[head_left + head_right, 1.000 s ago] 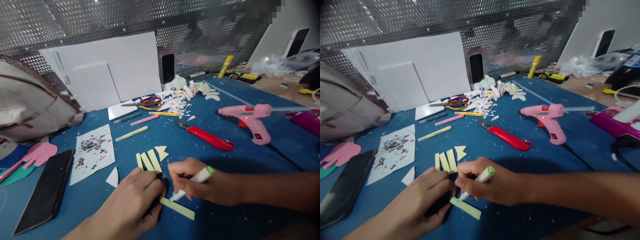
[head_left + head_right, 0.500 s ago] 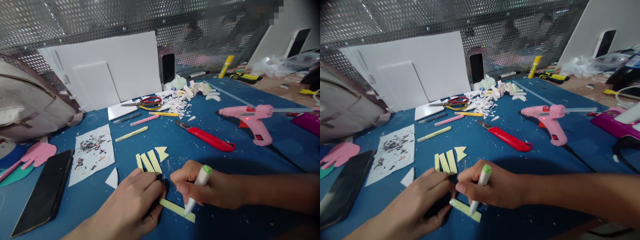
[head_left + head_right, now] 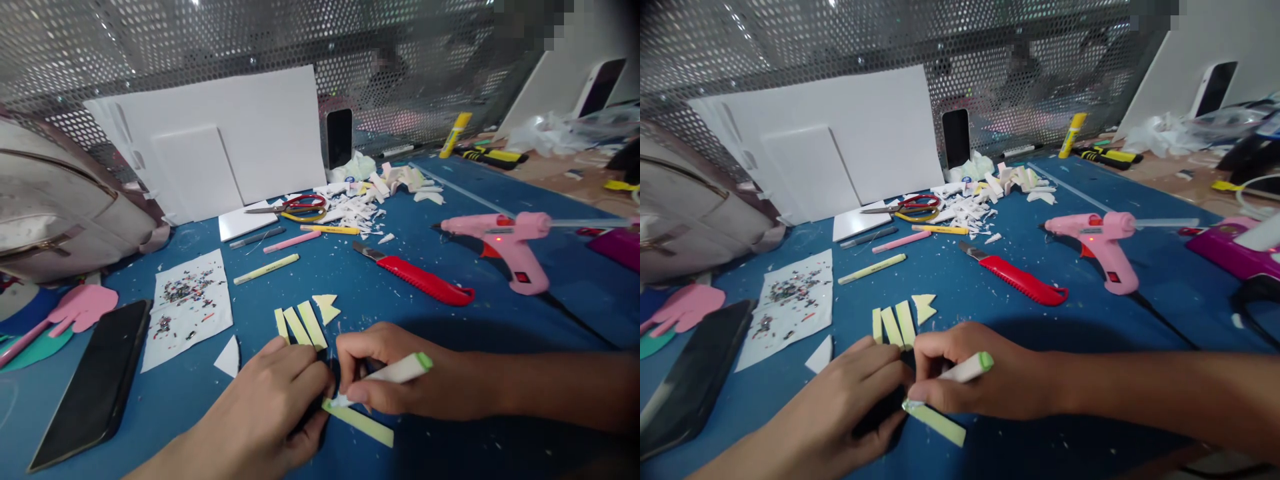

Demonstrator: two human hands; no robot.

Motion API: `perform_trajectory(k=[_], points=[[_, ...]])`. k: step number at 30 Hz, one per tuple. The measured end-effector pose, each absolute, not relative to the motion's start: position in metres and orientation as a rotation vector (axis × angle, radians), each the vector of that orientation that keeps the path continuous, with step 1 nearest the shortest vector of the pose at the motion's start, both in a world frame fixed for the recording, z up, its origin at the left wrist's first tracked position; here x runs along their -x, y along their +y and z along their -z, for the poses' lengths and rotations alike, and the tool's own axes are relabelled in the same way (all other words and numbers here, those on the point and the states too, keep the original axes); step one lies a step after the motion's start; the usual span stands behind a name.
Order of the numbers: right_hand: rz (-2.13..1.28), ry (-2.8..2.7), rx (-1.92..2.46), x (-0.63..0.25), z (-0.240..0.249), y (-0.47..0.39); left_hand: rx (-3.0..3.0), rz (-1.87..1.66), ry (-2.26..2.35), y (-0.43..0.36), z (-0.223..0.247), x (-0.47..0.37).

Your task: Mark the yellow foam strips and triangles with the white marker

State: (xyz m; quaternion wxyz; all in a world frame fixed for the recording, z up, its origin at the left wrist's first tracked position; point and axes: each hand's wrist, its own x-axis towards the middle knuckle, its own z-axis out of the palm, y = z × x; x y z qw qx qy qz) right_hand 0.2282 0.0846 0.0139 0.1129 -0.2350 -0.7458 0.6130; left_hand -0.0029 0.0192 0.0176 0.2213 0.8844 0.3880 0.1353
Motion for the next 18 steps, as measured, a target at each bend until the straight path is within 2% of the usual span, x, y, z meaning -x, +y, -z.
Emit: perform_trajectory(k=[5, 10, 18], points=[[-1.907, -2.14, 0.586, -0.2297, -0.0125, 0.0841, -2.436, -0.361, 1.064, 0.019, -0.0176, 0.0036], [-1.83, -2.162, 0.565, -0.2296, -0.0129, 0.0845, -2.418, -0.364, 1.054, 0.0187, -0.0178, 0.0039], [-1.897, -2.15, 0.552, -0.2299, -0.0122, 0.0857, -2.438, -0.377, 1.063, 0.0188, -0.0202, 0.0011]])
